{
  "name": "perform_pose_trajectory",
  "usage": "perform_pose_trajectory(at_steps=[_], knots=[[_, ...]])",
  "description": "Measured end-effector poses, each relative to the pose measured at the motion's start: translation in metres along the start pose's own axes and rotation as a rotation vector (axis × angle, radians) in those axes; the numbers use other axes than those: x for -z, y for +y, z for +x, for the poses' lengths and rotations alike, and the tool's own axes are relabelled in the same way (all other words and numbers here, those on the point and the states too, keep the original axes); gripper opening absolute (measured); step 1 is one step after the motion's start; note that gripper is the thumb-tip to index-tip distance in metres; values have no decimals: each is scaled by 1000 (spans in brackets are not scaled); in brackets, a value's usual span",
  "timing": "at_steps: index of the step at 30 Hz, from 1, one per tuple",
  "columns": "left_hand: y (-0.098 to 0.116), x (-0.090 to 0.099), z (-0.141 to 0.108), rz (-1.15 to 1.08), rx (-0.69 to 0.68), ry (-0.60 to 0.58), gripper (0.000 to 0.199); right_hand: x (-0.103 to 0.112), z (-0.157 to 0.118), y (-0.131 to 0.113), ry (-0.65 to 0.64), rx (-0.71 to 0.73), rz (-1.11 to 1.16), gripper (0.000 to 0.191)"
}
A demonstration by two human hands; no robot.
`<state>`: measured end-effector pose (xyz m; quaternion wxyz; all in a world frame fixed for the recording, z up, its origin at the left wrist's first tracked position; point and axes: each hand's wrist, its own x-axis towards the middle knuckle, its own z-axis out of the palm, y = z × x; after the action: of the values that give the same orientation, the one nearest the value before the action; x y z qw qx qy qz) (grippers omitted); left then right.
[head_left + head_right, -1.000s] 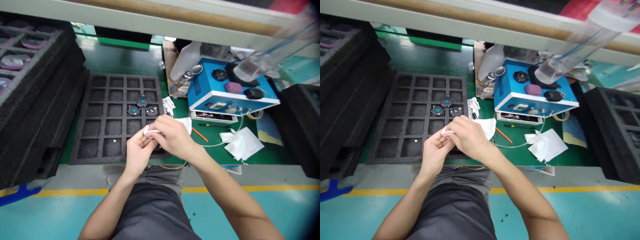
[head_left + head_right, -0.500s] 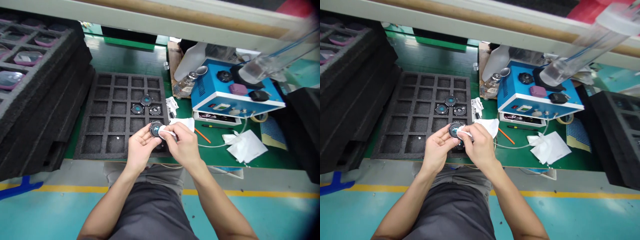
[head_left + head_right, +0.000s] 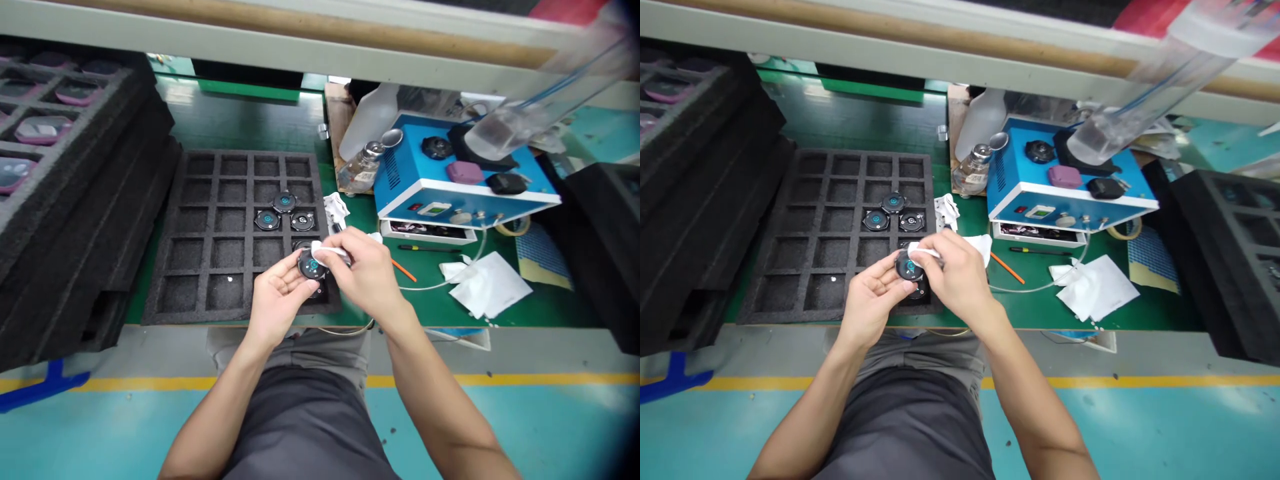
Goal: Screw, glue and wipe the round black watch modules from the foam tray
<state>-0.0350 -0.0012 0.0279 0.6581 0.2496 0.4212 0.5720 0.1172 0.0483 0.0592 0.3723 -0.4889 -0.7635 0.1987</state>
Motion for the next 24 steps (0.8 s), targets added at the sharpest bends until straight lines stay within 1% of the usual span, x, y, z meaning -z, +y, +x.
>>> perform_pose_trajectory(at_steps=[3, 6, 8, 11, 13, 15, 18, 21, 24], knots=[[0, -1, 0, 44, -16, -26, 59, -8, 14, -4, -65, 97, -32, 11], [1, -2, -1, 38, -17, -25, 56, -7, 19, 0, -107, 149, -88, 12], [1, -2, -1, 21, -17, 2, 56, 0, 13, 8, -90, 117, -110, 12], [2, -2, -2, 5, -33, 23, 55, 15, -3, 22, -48, 15, -136, 10], [3, -2, -1, 5, -31, 21, 54, 24, -11, 27, -7, -36, -101, 9], [2, -3, -1, 7, -19, 23, 57, 28, -16, 26, 40, -58, -41, 10], [1, -3, 0, 5, -9, 26, 60, 26, -17, 21, 44, -41, 22, 10], [-1, -2, -1, 16, -12, 21, 62, 20, -14, 17, -17, -25, 91, 10], [0, -2, -2, 43, -29, 5, 63, 14, -14, 16, -76, -59, 180, 10]])
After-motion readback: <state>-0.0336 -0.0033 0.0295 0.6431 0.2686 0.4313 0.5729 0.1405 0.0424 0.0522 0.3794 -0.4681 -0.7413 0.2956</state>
